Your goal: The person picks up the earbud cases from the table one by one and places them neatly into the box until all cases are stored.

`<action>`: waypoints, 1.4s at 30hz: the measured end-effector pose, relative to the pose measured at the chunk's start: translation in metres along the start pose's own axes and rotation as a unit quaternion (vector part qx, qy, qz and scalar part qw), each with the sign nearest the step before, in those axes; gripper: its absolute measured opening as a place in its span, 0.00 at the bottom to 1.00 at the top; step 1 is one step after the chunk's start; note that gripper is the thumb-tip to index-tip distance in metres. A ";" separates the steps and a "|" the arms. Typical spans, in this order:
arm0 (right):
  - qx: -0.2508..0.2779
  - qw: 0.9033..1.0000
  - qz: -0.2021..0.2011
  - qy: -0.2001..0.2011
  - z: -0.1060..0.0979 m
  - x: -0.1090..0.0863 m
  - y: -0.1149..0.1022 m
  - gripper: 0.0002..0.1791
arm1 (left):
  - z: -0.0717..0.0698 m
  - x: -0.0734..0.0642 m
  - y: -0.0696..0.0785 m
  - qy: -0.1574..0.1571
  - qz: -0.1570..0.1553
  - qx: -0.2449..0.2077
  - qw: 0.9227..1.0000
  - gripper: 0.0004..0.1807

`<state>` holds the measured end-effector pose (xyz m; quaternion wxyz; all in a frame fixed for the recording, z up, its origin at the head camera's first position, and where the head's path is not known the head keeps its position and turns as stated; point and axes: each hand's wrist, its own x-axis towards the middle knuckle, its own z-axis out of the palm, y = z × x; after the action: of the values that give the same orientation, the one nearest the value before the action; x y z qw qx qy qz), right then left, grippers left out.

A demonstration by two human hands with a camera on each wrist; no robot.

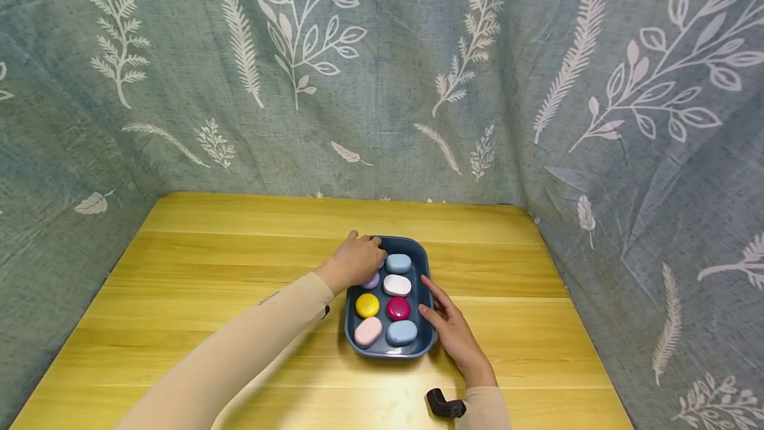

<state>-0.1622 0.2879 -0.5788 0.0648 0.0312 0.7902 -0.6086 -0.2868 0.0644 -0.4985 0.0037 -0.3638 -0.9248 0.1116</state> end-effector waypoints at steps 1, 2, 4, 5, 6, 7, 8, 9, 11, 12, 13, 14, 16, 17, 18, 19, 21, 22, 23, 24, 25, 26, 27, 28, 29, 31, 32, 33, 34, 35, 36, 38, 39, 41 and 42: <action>-0.001 1.000 0.000 0.000 0.000 0.000 0.000 0.31 | -0.001 0.000 0.000 -0.001 0.000 0.001 1.000 0.14; -0.002 1.000 0.000 0.001 0.000 0.000 0.000 0.30 | -0.001 0.000 0.000 -0.002 0.000 0.001 1.000 0.14; -0.004 1.000 0.000 0.001 0.000 0.000 0.000 0.30 | -0.002 -0.001 0.000 -0.003 0.000 0.002 1.000 0.14; -0.005 1.000 0.000 0.001 0.000 0.000 0.000 0.30 | -0.002 -0.001 0.000 -0.004 0.001 0.002 1.000 0.14; -0.006 1.000 0.000 0.001 0.000 0.000 0.000 0.31 | -0.001 0.000 0.001 -0.005 0.000 0.002 1.000 0.14; -0.006 1.000 0.001 0.002 0.000 0.000 0.000 0.31 | -0.001 0.000 0.001 -0.007 0.000 0.002 1.000 0.15; -0.007 1.000 0.001 0.002 0.000 0.000 0.000 0.31 | 0.000 0.000 0.001 -0.007 0.001 0.002 1.000 0.15; -0.007 1.000 0.001 0.003 0.001 0.000 0.000 0.31 | 0.001 0.001 0.001 -0.007 0.001 0.002 1.000 0.15; -0.004 1.000 0.001 0.004 0.001 0.000 0.000 0.31 | 0.002 0.002 0.001 -0.009 0.003 0.000 1.000 0.15; -0.003 1.000 0.002 0.004 0.001 0.000 0.000 0.31 | 0.003 0.002 0.001 -0.010 0.004 0.002 1.000 0.15; -0.002 1.000 0.003 0.003 0.002 0.000 0.000 0.31 | 0.004 0.002 0.001 -0.010 0.004 0.004 1.000 0.15; -0.001 1.000 0.003 0.003 0.002 0.000 0.000 0.31 | 0.004 0.003 0.001 -0.011 0.004 0.005 1.000 0.15; 0.001 1.000 0.003 0.002 0.003 0.000 0.000 0.30 | 0.006 0.003 0.000 -0.014 0.003 0.008 1.000 0.15; 0.000 1.000 0.003 0.003 0.003 0.001 0.000 0.30 | 0.006 0.003 0.000 -0.015 0.003 0.010 1.000 0.15; -0.002 1.000 0.003 0.003 0.003 0.001 0.000 0.30 | 0.006 0.002 0.000 -0.017 0.002 0.011 1.000 0.16; -0.002 1.000 0.004 0.002 0.003 0.001 0.000 0.30 | 0.007 0.002 0.000 -0.018 0.001 0.009 1.000 0.16; -0.004 1.000 0.002 0.006 0.003 0.001 0.000 0.30 | 0.006 0.002 -0.001 -0.017 0.001 0.004 1.000 0.16; -0.004 1.000 0.002 0.008 0.002 0.001 0.000 0.30 | 0.006 0.001 -0.001 -0.016 0.002 0.001 1.000 0.16; -0.004 1.000 0.001 0.008 0.002 0.001 0.000 0.30 | 0.006 0.001 -0.001 -0.014 0.003 -0.002 1.000 0.16; -0.003 1.000 0.000 0.007 0.002 0.001 0.000 0.30 | 0.006 0.000 -0.001 -0.011 0.003 -0.007 1.000 0.16; -0.003 1.000 -0.001 0.007 0.001 0.001 -0.001 0.31 | 0.006 0.000 -0.002 -0.008 0.002 -0.012 1.000 0.16; -0.004 1.000 -0.001 0.006 0.001 0.000 -0.001 0.31 | 0.006 -0.001 -0.002 -0.004 0.001 -0.017 1.000 0.16; -0.004 1.000 -0.002 0.006 0.001 0.000 -0.001 0.31 | 0.006 -0.002 -0.003 0.000 -0.001 -0.022 1.000 0.15; -0.002 1.000 -0.002 0.004 0.001 0.000 -0.001 0.31 | 0.006 -0.002 -0.003 0.005 -0.003 -0.030 1.000 0.15; -0.001 1.000 -0.002 0.002 0.001 0.000 -0.001 0.31 | 0.006 -0.004 -0.004 0.010 -0.006 -0.038 0.999 0.15; 0.002 1.000 0.001 0.001 0.002 0.000 -0.001 0.31 | 0.004 -0.007 -0.006 0.023 -0.009 -0.056 0.998 0.15; 0.005 1.000 0.002 0.001 0.002 0.000 -0.001 0.31 | 0.003 -0.009 -0.006 0.032 -0.008 -0.066 0.997 0.15; 0.007 1.000 0.003 0.003 0.002 0.000 -0.001 0.31 | 0.002 -0.010 -0.007 0.039 -0.008 -0.075 0.996 0.16; 0.011 1.000 0.004 0.002 0.003 0.000 -0.001 0.31 | 0.000 -0.013 -0.008 0.047 -0.007 -0.083 0.995 0.16; 0.013 1.000 0.005 0.003 0.003 0.001 -0.001 0.31 | -0.002 -0.015 -0.009 0.054 -0.005 -0.090 0.994 0.17; 0.014 1.000 0.007 0.005 0.003 0.001 -0.001 0.31 | -0.003 -0.017 -0.009 0.060 -0.003 -0.096 0.994 0.17; 0.015 1.000 0.009 0.008 0.002 0.001 0.000 0.30 | -0.007 -0.022 -0.011 0.068 -0.003 -0.103 0.992 0.18; 0.014 1.000 0.011 0.008 0.002 0.001 0.000 0.30 | -0.008 -0.024 -0.012 0.070 -0.004 -0.105 0.992 0.19; 0.013 1.000 0.011 0.008 0.001 0.001 0.000 0.31 | -0.011 -0.029 -0.013 0.072 -0.009 -0.112 0.991 0.20; 0.012 1.000 0.010 0.010 0.000 0.001 0.000 0.31 | -0.013 -0.031 -0.014 0.073 -0.011 -0.114 0.991 0.21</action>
<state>-0.1631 0.2875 -0.5791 0.0627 0.0458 0.7830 -0.6171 -0.2720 0.0364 -0.4811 0.0314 -0.3586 -0.9327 -0.0215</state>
